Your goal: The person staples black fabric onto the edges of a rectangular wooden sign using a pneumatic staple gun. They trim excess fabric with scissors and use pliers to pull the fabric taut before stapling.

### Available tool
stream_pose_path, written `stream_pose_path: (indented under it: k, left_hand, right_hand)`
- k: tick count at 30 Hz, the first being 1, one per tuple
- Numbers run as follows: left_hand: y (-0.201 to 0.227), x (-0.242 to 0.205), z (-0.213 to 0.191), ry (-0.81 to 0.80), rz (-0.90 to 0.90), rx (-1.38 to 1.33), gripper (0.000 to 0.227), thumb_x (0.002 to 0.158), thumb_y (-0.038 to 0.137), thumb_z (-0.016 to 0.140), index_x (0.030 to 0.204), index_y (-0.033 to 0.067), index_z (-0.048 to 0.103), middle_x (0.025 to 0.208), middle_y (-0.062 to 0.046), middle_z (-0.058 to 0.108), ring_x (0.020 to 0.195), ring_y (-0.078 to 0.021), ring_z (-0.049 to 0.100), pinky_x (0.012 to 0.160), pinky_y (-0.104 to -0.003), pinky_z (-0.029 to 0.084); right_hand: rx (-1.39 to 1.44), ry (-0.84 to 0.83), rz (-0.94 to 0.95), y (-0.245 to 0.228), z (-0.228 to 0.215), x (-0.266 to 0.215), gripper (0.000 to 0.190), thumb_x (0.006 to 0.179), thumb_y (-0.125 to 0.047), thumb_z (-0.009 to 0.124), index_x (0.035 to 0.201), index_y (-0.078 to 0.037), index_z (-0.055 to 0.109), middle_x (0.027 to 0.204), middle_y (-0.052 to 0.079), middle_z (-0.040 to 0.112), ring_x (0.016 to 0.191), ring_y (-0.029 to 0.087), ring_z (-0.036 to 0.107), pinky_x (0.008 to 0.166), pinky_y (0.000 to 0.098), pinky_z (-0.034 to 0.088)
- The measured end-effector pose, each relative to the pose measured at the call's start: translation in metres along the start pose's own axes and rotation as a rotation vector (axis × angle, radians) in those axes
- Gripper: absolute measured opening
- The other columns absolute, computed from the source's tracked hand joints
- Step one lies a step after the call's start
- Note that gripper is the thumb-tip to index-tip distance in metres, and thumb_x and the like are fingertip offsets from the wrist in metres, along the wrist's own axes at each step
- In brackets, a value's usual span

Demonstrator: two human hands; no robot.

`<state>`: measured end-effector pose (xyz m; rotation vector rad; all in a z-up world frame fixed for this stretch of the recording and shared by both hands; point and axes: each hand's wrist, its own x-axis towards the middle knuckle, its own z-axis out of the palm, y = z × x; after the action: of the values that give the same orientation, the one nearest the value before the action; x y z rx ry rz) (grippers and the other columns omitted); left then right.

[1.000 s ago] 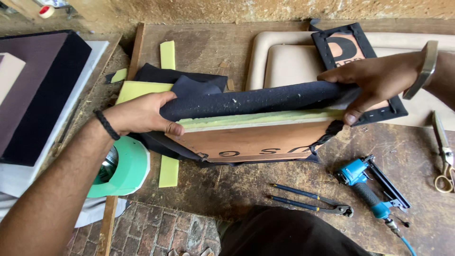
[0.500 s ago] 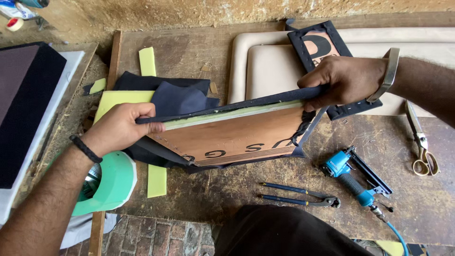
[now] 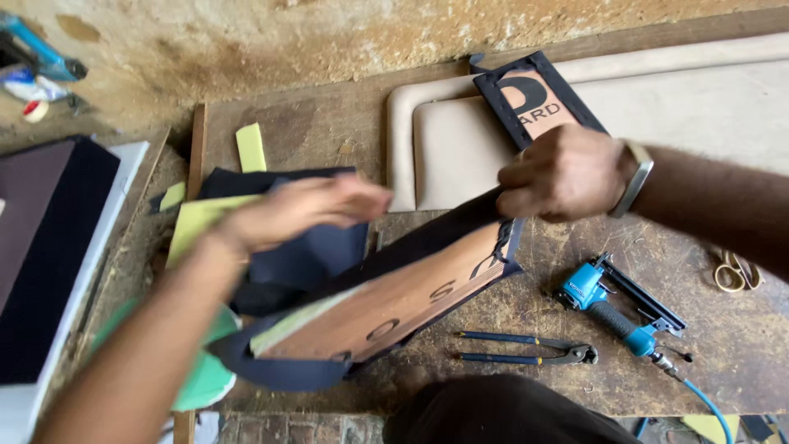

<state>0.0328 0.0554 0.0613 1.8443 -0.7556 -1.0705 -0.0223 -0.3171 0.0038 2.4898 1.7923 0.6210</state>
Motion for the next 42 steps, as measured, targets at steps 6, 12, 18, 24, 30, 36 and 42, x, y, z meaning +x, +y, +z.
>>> stream_pose_path:
  k: [6, 12, 18, 24, 30, 36, 42]
  left_hand:
    - [-0.042, 0.157, 0.076, -0.150, 0.025, -0.111, 0.061, 0.107, 0.046, 0.033, 0.156, 0.0102, 0.041, 0.159, -0.011, 0.048, 0.145, -0.0235, 0.044, 0.121, -0.037, 0.034]
    - [-0.032, 0.137, 0.084, -0.125, 0.305, 0.132, 0.059, 0.113, 0.036, 0.035, 0.162, 0.0046, 0.024, 0.164, -0.014, 0.037, 0.152, -0.0233, 0.033, 0.124, -0.036, 0.028]
    - [0.017, 0.116, 0.104, 0.055, -0.011, 0.587, 0.062, 0.100, 0.030, 0.051, 0.157, 0.0157, 0.029, 0.121, -0.020, 0.069, 0.106, -0.0307, 0.071, 0.093, -0.042, 0.055]
    - [0.041, 0.105, 0.109, 0.102, -0.053, 0.575, 0.073, 0.091, 0.024, 0.059, 0.157, 0.0215, 0.028, 0.110, -0.016, 0.073, 0.094, -0.0286, 0.075, 0.084, -0.042, 0.058]
    - [0.026, 0.113, 0.096, 0.075, 0.049, 0.520, 0.074, 0.094, 0.023, 0.060, 0.158, 0.0175, 0.024, 0.130, -0.016, 0.066, 0.116, -0.0255, 0.068, 0.098, -0.038, 0.053]
    - [0.013, 0.114, 0.092, 0.084, 0.151, 0.557, 0.076, 0.095, 0.021, 0.062, 0.159, 0.0126, 0.021, 0.140, -0.021, 0.060, 0.126, -0.0290, 0.063, 0.104, -0.038, 0.048]
    - [0.023, 0.114, 0.101, 0.088, 0.006, 0.598, 0.079, 0.094, 0.019, 0.061, 0.160, 0.0202, 0.017, 0.132, -0.019, 0.064, 0.116, -0.0277, 0.069, 0.098, -0.039, 0.053]
  right_hand:
    - [-0.136, 0.087, 0.058, -0.020, -0.015, -0.001, 0.018, 0.071, -0.019, 0.077, 0.083, -0.017, 0.064, 0.072, 0.002, 0.063, 0.054, 0.014, 0.062, 0.043, 0.0310, 0.051]
    - [-0.117, 0.280, 0.034, -0.033, -0.013, 0.009, 0.017, 0.074, -0.021, 0.076, 0.080, -0.016, 0.062, 0.084, 0.005, 0.069, 0.067, 0.016, 0.066, 0.053, 0.0328, 0.054]
    - [-0.085, 0.437, 0.551, -0.052, 0.061, -0.051, 0.042, 0.085, -0.044, 0.080, 0.077, -0.009, 0.059, 0.073, 0.005, 0.060, 0.065, 0.022, 0.061, 0.060, 0.0388, 0.055]
    - [0.048, -0.617, 1.483, -0.177, 0.156, -0.174, 0.101, 0.061, -0.066, 0.087, 0.131, -0.001, 0.056, 0.133, 0.024, 0.058, 0.117, 0.042, 0.060, 0.091, 0.0548, 0.052]
    - [0.479, -0.420, 1.915, -0.230, 0.196, -0.203, 0.077, 0.084, -0.031, 0.079, 0.143, -0.001, 0.040, 0.116, 0.026, 0.071, 0.099, 0.035, 0.073, 0.086, 0.0413, 0.061]
    - [0.840, -0.024, 2.026, -0.211, 0.103, -0.139, 0.061, 0.080, -0.026, 0.083, 0.131, -0.007, 0.053, 0.103, 0.019, 0.074, 0.083, 0.031, 0.076, 0.075, 0.0413, 0.064]
    - [0.780, 0.486, 1.400, -0.213, 0.027, -0.047, 0.038, 0.078, -0.021, 0.077, 0.111, -0.005, 0.070, 0.089, 0.009, 0.081, 0.076, 0.017, 0.077, 0.065, 0.0300, 0.066]
